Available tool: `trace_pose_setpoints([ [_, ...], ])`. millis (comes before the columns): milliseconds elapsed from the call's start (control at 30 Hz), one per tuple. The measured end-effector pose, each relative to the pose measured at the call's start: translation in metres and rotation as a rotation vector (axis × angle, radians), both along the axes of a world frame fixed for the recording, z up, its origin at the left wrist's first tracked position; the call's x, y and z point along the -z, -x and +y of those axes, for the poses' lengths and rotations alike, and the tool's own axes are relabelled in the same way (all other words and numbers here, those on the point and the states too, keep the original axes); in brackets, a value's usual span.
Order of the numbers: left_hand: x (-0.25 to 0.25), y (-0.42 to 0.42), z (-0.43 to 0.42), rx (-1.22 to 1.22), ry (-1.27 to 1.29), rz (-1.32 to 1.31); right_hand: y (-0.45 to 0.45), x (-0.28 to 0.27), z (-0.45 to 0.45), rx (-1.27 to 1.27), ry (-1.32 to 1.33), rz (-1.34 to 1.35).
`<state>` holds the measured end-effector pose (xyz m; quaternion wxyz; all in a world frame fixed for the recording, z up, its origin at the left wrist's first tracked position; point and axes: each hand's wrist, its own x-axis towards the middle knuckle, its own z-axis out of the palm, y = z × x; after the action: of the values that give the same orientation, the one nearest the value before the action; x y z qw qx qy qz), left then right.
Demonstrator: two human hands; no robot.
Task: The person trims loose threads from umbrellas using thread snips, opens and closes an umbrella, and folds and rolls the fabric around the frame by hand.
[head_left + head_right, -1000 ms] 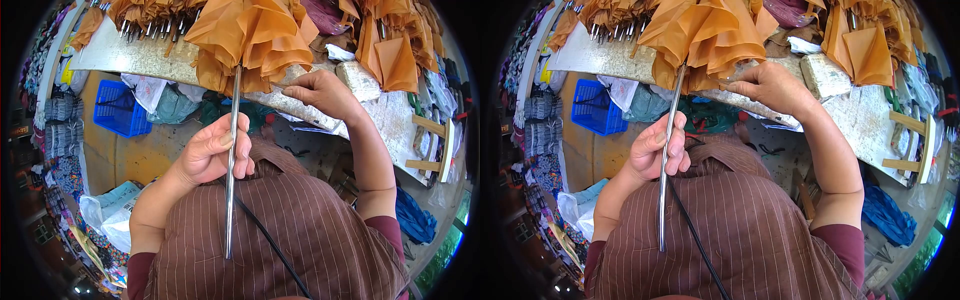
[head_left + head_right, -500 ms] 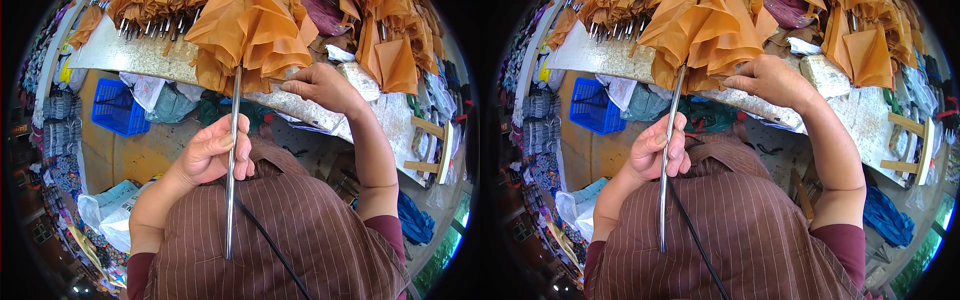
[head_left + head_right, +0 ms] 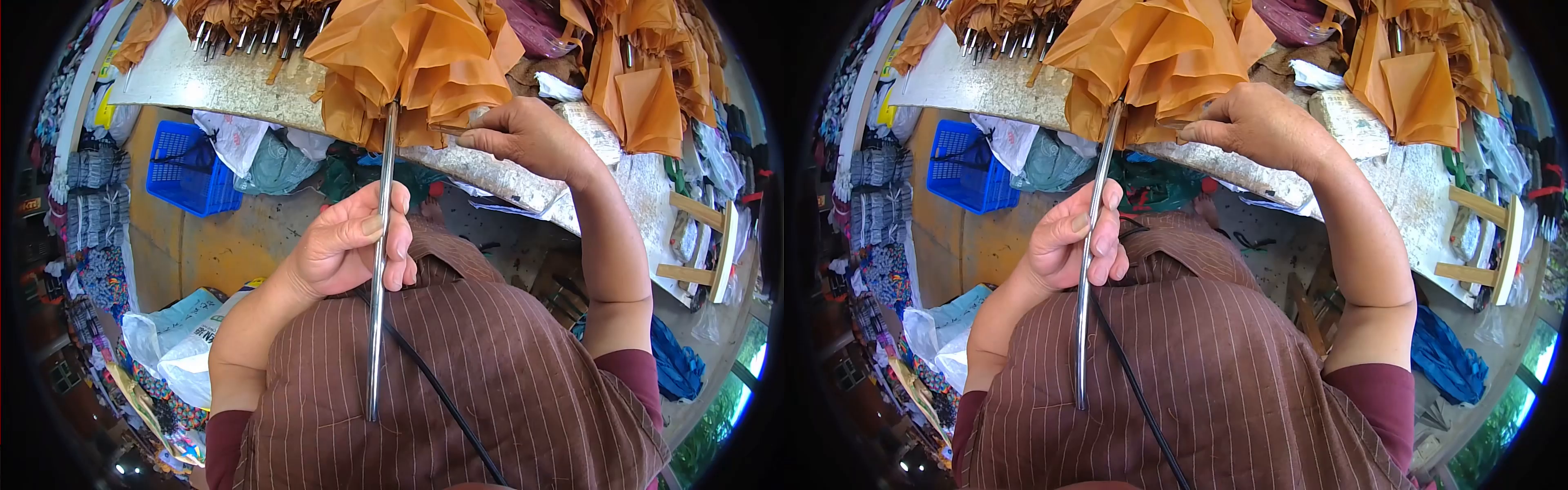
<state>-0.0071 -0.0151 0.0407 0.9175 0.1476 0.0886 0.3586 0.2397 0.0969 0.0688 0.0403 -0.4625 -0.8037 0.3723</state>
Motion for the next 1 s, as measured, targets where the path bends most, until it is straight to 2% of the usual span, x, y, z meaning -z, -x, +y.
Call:
trace_pose_setpoints([
  [1000,0.0,-0.003,-0.001,-0.003,-0.002,0.004,0.011,-0.002,0.007,-0.024,-0.073,-0.065],
])
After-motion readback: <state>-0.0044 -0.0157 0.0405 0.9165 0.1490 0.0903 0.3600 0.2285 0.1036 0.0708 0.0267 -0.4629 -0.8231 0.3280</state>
